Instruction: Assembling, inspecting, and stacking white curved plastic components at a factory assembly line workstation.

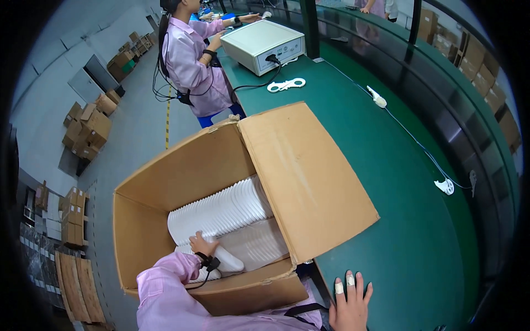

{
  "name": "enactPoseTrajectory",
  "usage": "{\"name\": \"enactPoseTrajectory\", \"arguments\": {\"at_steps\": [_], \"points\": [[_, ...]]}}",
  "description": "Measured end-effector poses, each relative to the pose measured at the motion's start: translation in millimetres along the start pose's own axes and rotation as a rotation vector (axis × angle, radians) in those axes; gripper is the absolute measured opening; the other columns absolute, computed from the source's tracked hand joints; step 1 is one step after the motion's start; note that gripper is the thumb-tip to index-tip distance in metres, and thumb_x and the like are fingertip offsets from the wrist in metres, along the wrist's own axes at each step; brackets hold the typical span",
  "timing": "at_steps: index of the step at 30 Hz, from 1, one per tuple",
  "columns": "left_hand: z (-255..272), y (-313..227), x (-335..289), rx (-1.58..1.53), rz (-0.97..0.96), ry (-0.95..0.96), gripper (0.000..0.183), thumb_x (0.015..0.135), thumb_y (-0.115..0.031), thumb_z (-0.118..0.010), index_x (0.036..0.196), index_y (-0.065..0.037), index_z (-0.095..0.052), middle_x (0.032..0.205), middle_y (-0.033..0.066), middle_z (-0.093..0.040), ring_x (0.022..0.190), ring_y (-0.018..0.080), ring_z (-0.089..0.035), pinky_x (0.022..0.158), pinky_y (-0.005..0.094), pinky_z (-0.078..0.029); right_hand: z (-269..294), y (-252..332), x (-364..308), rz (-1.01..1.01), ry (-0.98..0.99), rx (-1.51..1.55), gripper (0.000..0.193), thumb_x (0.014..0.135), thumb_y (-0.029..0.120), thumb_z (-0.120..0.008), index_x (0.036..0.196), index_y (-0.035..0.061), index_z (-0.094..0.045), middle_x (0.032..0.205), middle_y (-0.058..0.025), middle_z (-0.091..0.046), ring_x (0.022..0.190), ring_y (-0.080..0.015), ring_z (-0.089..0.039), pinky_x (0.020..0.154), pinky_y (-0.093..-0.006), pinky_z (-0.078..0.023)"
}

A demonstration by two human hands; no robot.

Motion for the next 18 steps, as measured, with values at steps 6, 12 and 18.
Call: {"name": "enactPoseTrajectory", "arguments": {"at_steps": [6,12,18], "points": [[175,-90,20,-0.501,-0.605,-0.553,0.088,0.050,-0.023,-0.083,0.125,-0.006,-0.042,0.115,0.0196,-0.034,0.107,0.0360,-0.040,0.095,0.0451,-0.037,2,-1,0,-0.016,-0.056,0.015,0.063,0.073,0.020,-0.068,0.128,-0.0024,-0.047,0.138,-0.0265,-0.037,0.130,-0.0458,-0.031,0.103,-0.0637,-0.021],[365,-180,-110,-0.569,-0.979,-0.745,0.086,0.056,-0.014,-0.078,0.130,0.002,-0.037,0.125,0.0199,-0.033,0.114,0.0364,-0.043,0.100,0.0432,-0.036,12,4,-8,0.055,-0.155,0.178,0.067,0.077,0.029,-0.070,0.132,0.0008,-0.045,0.136,-0.0240,-0.042,0.128,-0.0419,-0.036,0.101,-0.0601,-0.027],[355,-333,-284,-0.773,-1.739,0.146,0.092,0.054,-0.034,-0.083,0.127,0.001,-0.038,0.118,0.0139,-0.038,0.107,0.0256,-0.042,0.093,0.0389,-0.038,63,-19,-41,-0.050,-0.368,0.757,0.064,0.082,0.017,-0.064,0.138,-0.0009,-0.038,0.141,-0.0221,-0.039,0.131,-0.0399,-0.036,0.110,-0.0434,-0.026]]}}
Point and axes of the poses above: each hand's wrist, its own x-axis towards the middle knuckle, its own z-axis out of the back of the hand, y = z × x, the point moved 7 cm from there along x, towards the middle knuckle
